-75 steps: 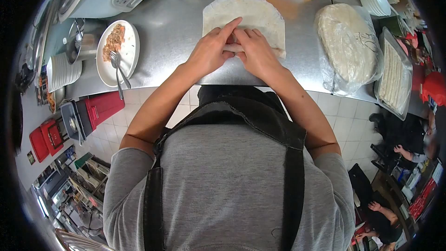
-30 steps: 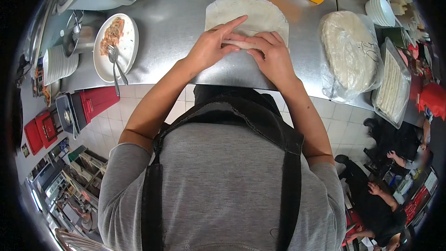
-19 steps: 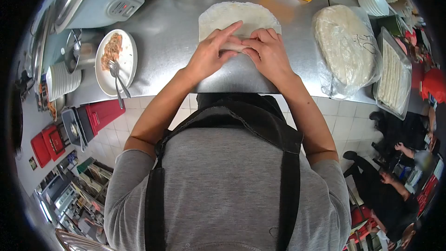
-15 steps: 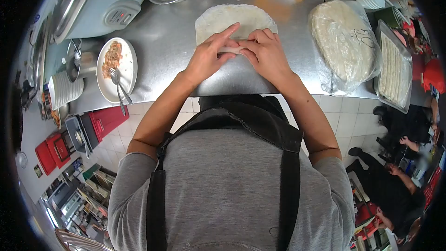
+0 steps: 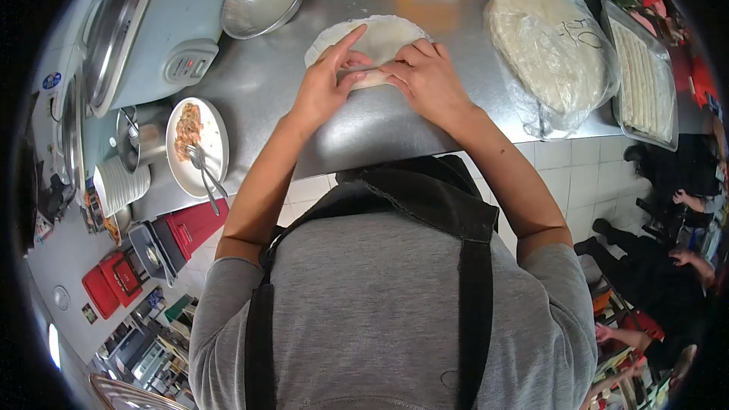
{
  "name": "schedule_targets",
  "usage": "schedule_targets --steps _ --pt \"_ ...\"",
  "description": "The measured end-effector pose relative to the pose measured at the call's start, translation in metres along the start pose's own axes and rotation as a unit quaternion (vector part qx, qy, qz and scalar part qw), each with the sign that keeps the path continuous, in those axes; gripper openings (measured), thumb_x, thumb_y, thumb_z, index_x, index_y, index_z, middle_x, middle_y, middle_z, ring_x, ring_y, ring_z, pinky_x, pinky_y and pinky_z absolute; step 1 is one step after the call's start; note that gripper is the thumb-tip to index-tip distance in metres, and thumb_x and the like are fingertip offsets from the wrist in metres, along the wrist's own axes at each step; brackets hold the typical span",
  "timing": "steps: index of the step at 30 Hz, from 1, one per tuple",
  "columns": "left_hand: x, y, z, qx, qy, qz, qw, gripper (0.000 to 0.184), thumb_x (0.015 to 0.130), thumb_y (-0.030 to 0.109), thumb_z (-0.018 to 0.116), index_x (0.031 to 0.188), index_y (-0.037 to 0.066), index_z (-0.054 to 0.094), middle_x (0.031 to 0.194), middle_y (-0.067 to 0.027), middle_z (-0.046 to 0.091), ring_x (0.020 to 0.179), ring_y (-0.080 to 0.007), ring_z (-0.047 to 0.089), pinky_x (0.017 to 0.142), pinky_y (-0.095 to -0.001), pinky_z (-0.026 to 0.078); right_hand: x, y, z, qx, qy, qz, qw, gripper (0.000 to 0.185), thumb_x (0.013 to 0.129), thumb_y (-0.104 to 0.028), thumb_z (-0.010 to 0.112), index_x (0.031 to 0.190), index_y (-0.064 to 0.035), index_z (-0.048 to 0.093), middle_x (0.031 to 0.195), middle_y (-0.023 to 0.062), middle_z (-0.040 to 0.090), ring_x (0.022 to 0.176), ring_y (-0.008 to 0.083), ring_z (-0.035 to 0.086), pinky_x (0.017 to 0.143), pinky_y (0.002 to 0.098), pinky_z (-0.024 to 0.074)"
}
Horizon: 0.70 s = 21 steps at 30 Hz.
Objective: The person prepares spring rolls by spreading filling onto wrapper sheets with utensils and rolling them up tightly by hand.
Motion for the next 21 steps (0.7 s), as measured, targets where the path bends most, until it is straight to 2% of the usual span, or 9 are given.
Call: schedule_targets --steps 5,8,11,14,17,20,21 --pt "-0.002 0.007 0.009 0.007 -0.013 -0.009 1.000 0.091 0.083 -0.004 0.080 0.162 0.016 0.038 0.107 -0.0088 0.076 0.096 -0.0181 0.072 0.093 -0.0346 0.058 0.002 0.005 0.002 -0.006 0.003 0.017 1.000 0.028 0.085 -0.020 0.077 0.113 -0.0153 0.077 0.105 0.0021 0.064 0.103 0.0229 0.059 0.090 0.0385 0.0439" --pt "0.003 -0.002 0.007 -0.088 -0.030 -0.065 0.994 0.088 0.086 -0.001 0.079 0.161 0.019 0.038 0.107 -0.0125 0.076 0.096 -0.0213 0.073 0.091 -0.0362 0.060 0.001 0.002 -0.001 0.001 0.023 0.007 1.000 0.030 0.084 -0.021 0.078 0.114 -0.0145 0.076 0.109 0.0026 0.064 0.105 0.0241 0.059 0.090 0.0399 0.0446" --pt "0.013 -0.013 0.006 -0.087 -0.060 -0.103 0.989 0.089 0.087 0.001 0.080 0.162 0.017 0.036 0.106 -0.0124 0.077 0.093 -0.0210 0.074 0.090 -0.0348 0.060 0.001 -0.003 -0.004 -0.012 0.026 -0.015 0.999 0.030 0.085 -0.022 0.078 0.113 -0.0153 0.076 0.107 0.0023 0.064 0.104 0.0238 0.059 0.090 0.0394 0.0451" --pt "0.020 -0.030 0.006 -0.123 -0.052 -0.112 0.985 0.092 0.083 -0.001 0.083 0.162 0.016 0.038 0.104 -0.0080 0.077 0.093 -0.0167 0.071 0.089 -0.0320 0.057 0.002 0.003 0.002 -0.023 0.010 -0.008 1.000 0.028 0.086 -0.023 0.077 0.113 -0.0160 0.076 0.106 0.0019 0.064 0.104 0.0232 0.060 0.090 0.0389 0.0454" --pt "0.018 0.001 -0.001 0.079 0.035 0.095 0.992 0.091 0.082 0.003 0.085 0.160 0.016 0.041 0.103 -0.0071 0.077 0.088 -0.0184 0.069 0.090 -0.0309 0.057 0.009 0.007 0.003 -0.032 -0.006 0.000 0.999 0.026 0.086 -0.024 0.077 0.111 -0.0162 0.076 0.103 0.0009 0.064 0.103 0.0225 0.059 0.090 0.0384 0.0455" --pt "0.013 0.013 0.003 0.089 0.010 0.074 0.993 0.090 0.080 0.004 0.086 0.159 0.016 0.044 0.102 -0.0064 0.076 0.082 -0.0206 0.067 0.089 -0.0308 0.057 0.014 0.010 0.004 -0.031 -0.006 0.006 0.999 0.023 0.085 -0.024 0.078 0.107 -0.0161 0.077 0.099 0.0000 0.064 0.102 0.0221 0.059 0.091 0.0381 0.0451" --pt "0.014 0.009 0.004 0.068 0.005 0.055 0.996 0.089 0.080 0.005 0.086 0.158 0.016 0.045 0.103 -0.0072 0.076 0.085 -0.0208 0.068 0.088 -0.0318 0.058 0.014 0.011 0.005 -0.025 -0.005 0.006 1.000 0.023 0.085 -0.024 0.078 0.107 -0.0157 0.077 0.099 0.0003 0.064 0.102 0.0225 0.059 0.091 0.0385 0.0453"
Point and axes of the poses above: each hand's wrist, its own x-axis towards the middle knuckle, its own z-axis out of the palm, y = z × x, the point moved 8 cm from there along x, towards the middle knuckle
